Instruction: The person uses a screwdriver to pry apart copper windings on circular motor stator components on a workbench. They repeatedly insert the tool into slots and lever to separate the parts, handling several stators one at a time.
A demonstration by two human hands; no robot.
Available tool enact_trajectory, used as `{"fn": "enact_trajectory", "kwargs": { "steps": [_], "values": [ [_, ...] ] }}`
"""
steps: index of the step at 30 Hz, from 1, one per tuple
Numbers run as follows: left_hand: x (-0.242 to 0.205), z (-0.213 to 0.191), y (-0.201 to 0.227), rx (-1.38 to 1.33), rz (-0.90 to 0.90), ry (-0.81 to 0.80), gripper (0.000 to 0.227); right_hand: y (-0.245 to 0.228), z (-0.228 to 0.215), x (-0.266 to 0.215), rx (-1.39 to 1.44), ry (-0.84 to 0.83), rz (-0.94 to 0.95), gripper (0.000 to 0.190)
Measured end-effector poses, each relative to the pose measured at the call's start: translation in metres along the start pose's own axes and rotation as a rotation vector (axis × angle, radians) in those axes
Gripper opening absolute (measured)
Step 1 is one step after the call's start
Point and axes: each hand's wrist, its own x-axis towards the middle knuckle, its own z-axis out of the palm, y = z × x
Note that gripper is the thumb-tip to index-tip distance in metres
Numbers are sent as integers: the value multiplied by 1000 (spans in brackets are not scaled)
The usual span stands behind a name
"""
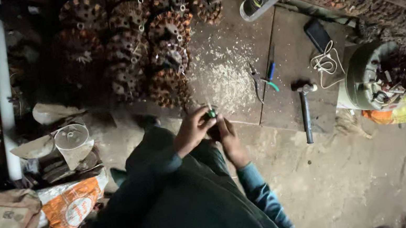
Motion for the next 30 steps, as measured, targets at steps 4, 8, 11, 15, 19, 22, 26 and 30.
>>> {"fn": "enact_trajectory", "kwargs": {
  "steps": [4,8,11,15,19,22,26,30],
  "values": [
    [40,-50,8,356,-47,40,38,-16,17,-6,281,110,110,41],
    [76,-95,-32,930,102,497,48,-23,0,-26,395,116,85,35],
    [100,-102,-69,868,6,417,38,-30,-8,-21,349,232,240,28],
    [109,-111,-91,879,-229,255,31,-22,-22,-31,201,250,218,29],
    [102,-106,-61,1085,-164,142,27,-7,-61,-29,153,181,140,29],
    [90,-68,-26,1139,-125,83,31,10,-97,-28,138,156,49,24],
    [84,-8,-11,1053,-271,-145,75,30,-137,-22,200,144,41,15],
    [99,23,-43,1034,212,-104,60,24,-160,-15,64,138,-230,12]
  ]
}}
